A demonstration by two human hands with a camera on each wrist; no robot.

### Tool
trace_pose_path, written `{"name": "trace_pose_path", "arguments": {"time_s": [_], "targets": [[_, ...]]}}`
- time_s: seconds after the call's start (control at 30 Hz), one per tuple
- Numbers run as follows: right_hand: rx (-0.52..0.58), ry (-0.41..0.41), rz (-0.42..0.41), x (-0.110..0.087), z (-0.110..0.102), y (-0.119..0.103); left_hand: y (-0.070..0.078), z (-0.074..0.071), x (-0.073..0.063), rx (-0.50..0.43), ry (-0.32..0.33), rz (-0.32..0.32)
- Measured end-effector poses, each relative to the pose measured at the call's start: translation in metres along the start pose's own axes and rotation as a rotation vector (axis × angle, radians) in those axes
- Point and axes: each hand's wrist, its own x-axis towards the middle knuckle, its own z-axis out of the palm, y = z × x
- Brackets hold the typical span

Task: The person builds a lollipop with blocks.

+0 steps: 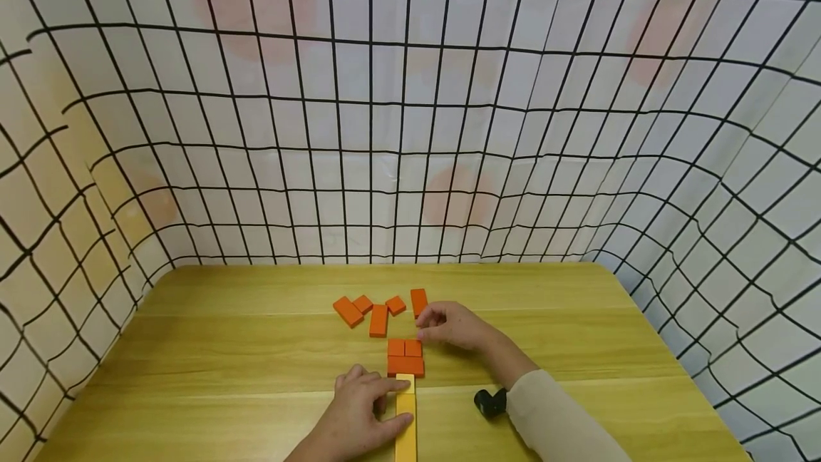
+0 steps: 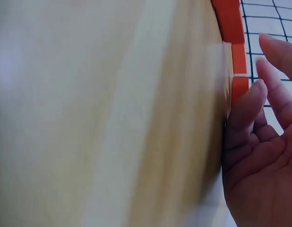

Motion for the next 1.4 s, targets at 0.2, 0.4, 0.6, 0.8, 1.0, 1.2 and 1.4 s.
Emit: {"name": "trace_pose_path", "arguments": {"time_s": [0.2,0.4,0.6,0.8,1.0,1.2,1.4], "targets": [[0.041,0.082,0.031,0.008,-0.007,0.000,-0.001,0.000,0.001,0.007,0.008,0.002],[-0.001,0.151,0.111,0.019,-0.011,0.001,0.000,0.000,0.000,0.010,0.017,0.000],[-0.063,0.113,0.139,0.026,-0.014,-0.004,-0.001,0.001,0.002,0.018,0.023,0.004],[-0.085,0.115,0.163,0.024,-0.014,-0.005,-0.002,0.002,0.002,0.026,0.025,0.009],[-0.110,0.133,0.159,0.020,-0.014,-0.001,0.000,0.000,0.002,0.020,0.013,0.003],[-0.061,0.109,0.170,0.010,-0.016,0.003,0.001,0.001,0.002,0.021,0.017,0.004],[-0.050,0.065,0.162,-0.002,-0.019,0.003,0.001,0.001,0.001,0.021,0.016,0.002]]}}
